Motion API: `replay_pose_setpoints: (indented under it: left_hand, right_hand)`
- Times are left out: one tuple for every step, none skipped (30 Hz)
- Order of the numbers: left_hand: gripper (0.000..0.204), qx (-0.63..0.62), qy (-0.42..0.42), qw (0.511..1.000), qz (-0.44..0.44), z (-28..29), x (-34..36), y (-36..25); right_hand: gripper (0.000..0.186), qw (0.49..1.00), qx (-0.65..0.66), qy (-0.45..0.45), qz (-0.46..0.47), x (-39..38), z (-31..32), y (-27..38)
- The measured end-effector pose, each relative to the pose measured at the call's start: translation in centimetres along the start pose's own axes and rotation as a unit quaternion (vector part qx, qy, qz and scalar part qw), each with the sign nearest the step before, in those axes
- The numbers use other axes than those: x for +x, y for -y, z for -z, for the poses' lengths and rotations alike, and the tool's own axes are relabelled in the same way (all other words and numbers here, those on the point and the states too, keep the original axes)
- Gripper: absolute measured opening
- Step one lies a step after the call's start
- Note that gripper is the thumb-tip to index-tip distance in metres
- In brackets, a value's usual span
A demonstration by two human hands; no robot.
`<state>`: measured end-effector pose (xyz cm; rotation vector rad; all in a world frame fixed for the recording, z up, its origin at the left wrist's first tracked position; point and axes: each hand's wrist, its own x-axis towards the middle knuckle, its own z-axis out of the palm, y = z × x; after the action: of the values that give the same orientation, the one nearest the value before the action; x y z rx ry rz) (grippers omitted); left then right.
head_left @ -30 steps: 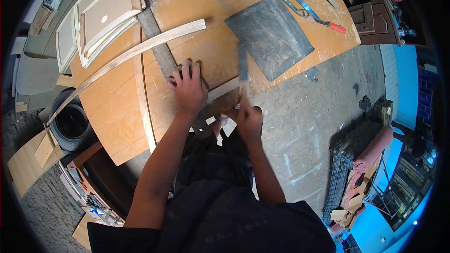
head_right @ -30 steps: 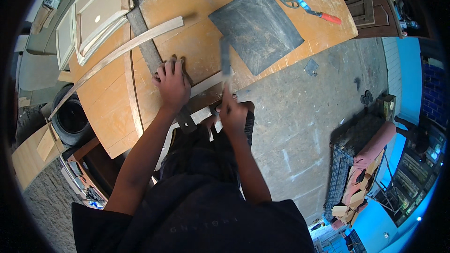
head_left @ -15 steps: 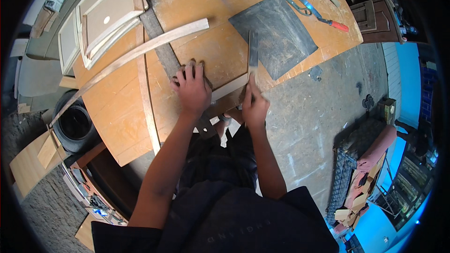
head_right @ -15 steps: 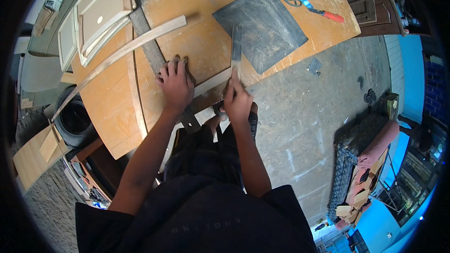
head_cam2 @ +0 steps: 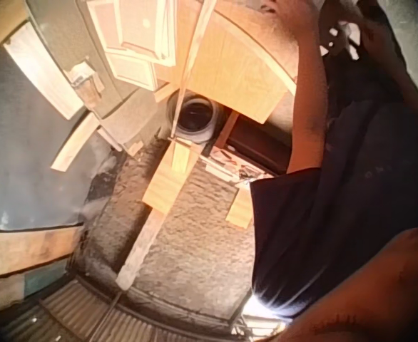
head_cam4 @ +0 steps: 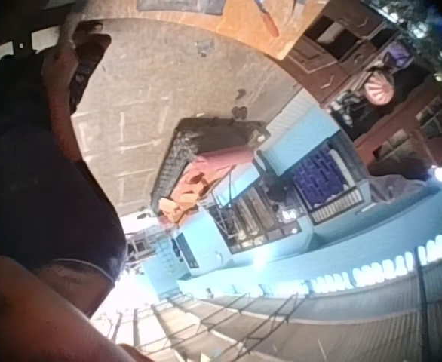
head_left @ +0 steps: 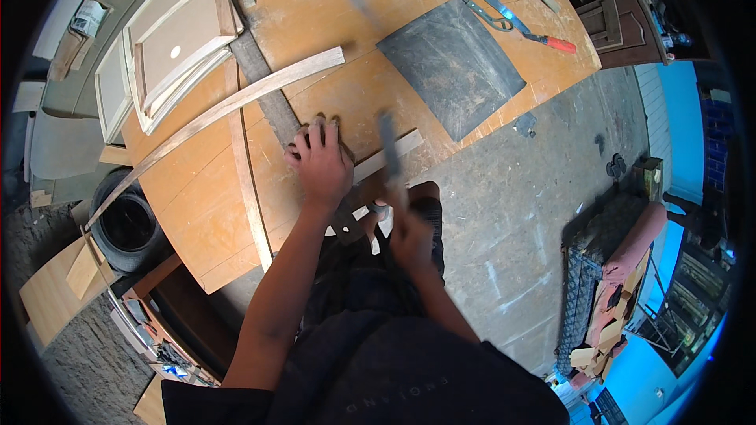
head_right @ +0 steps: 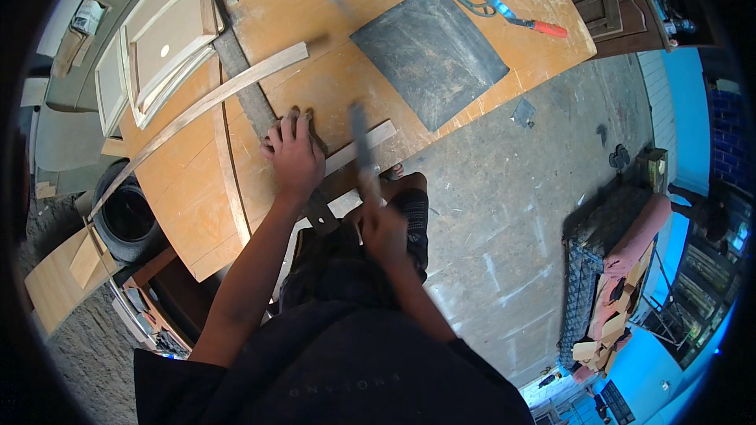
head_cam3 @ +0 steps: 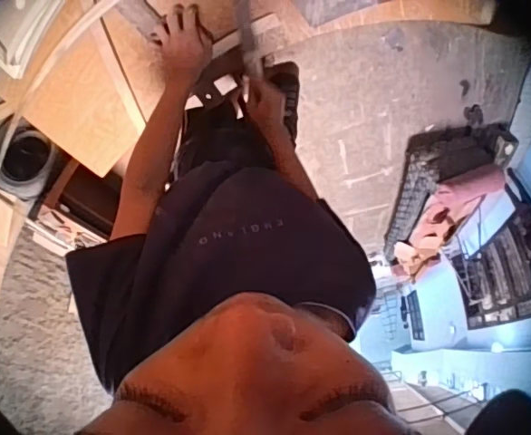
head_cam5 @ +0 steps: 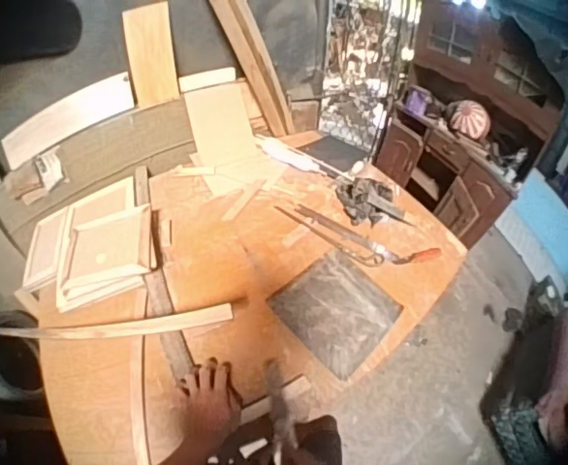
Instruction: Measure and assemble a wooden picture frame using a file and ruler.
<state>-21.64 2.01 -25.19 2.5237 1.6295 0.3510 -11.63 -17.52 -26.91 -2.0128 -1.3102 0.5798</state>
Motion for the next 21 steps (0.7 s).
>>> replay_pose_setpoints:
  left_hand:
    - [0.047,0.0,0.0,1.0,0.003,0.1,0.0,0.0]
    - [0.047,-0.002,0.006,1.0,0.0,0.1,0.1,-0.1]
    - [0.047,-0.003,0.012,1.0,-0.003,0.1,0.1,-0.2]
    - [0.047,-0.002,0.011,1.0,-0.003,0.1,0.4,-0.3]
    - [0.047,-0.002,0.008,1.0,-0.006,0.2,0.3,-0.2]
    - [0.047,-0.004,0.005,1.0,-0.011,0.2,0.2,-0.4]
    - [0.047,-0.005,0.006,1.0,-0.012,0.2,0.2,-0.4]
    - [0.047,-0.001,0.006,1.0,-0.007,0.2,0.1,-0.2]
    - [0.047,0.003,0.007,1.0,-0.002,0.2,0.1,-0.1]
    - [0.047,-0.001,0.007,1.0,-0.004,0.1,0.2,-0.1]
    - [0.047,0.001,0.008,1.0,-0.003,0.2,0.1,-0.1]
    - [0.048,0.004,0.008,1.0,-0.001,0.2,0.1,-0.1]
    - [0.048,0.003,0.008,1.0,0.001,0.2,0.2,-0.2]
    - [0.049,0.006,0.004,1.0,-0.005,0.1,0.1,-0.2]
    - [0.051,0.01,0.001,1.0,-0.011,0.1,0.1,-0.2]
    - [0.051,0.01,0.001,1.0,-0.011,0.1,0.3,-0.2]
    - [0.051,0.009,0.005,1.0,-0.01,0.2,0.4,-0.4]
    - [0.051,0.009,0.01,1.0,-0.008,0.4,0.3,-0.5]
    - [0.051,0.012,0.009,1.0,-0.007,0.3,0.1,-0.2]
    - [0.05,0.02,0.015,1.0,0.001,0.1,0.0,0.1]
    - [0.05,0.024,0.02,0.999,0.004,-0.2,0.1,0.0]
  right_hand:
    - [0.044,1.0,0.0,0.002,0.001,-1.9,0.2,0.5]
    - [0.045,1.0,0.024,-0.003,0.015,-3.2,0.4,1.0]
    - [0.046,0.998,0.049,-0.009,0.028,-4.0,0.6,1.1]
    - [0.042,1.0,0.012,-0.016,0.024,-2.2,1.0,0.4]
    - [0.036,0.997,0.056,-0.055,-0.007,1.0,1.3,0.1]
    - [0.031,0.99,0.097,-0.096,-0.039,4.5,1.9,0.1]
    - [0.032,0.986,0.108,-0.103,-0.077,7.5,2.7,0.6]
    - [0.032,0.98,0.121,-0.109,-0.114,9.2,3.2,1.0]
    - [0.032,0.98,0.121,-0.109,-0.115,8.4,2.8,1.0]
    - [0.032,0.983,0.117,-0.102,-0.095,6.6,2.4,1.1]
    - [0.032,0.986,0.114,-0.092,-0.076,4.4,2.0,1.1]
    - [0.034,0.997,0.06,-0.039,-0.035,0.4,1.8,0.8]
    - [0.036,1.0,0.004,0.014,0.006,-2.5,1.8,0.6]
    - [0.036,1.0,0.005,0.016,0.006,-2.5,2.0,0.7]
    - [0.038,1.0,0.009,0.018,-0.003,-2.6,2.2,0.9]
    - [0.041,1.0,0.012,0.017,-0.014,-2.5,2.4,1.1]
    - [0.038,0.998,0.048,-0.037,-0.006,-0.1,2.2,0.3]
    - [0.035,0.992,0.082,-0.091,0.001,3.5,1.8,-0.7]
    - [0.036,0.99,0.095,-0.051,-0.094,7.0,3.1,0.9]
    - [0.038,0.977,0.106,-0.012,-0.187,9.3,4.8,2.8]
    - [0.038,0.977,0.105,-0.016,-0.187,8.9,4.5,2.3]
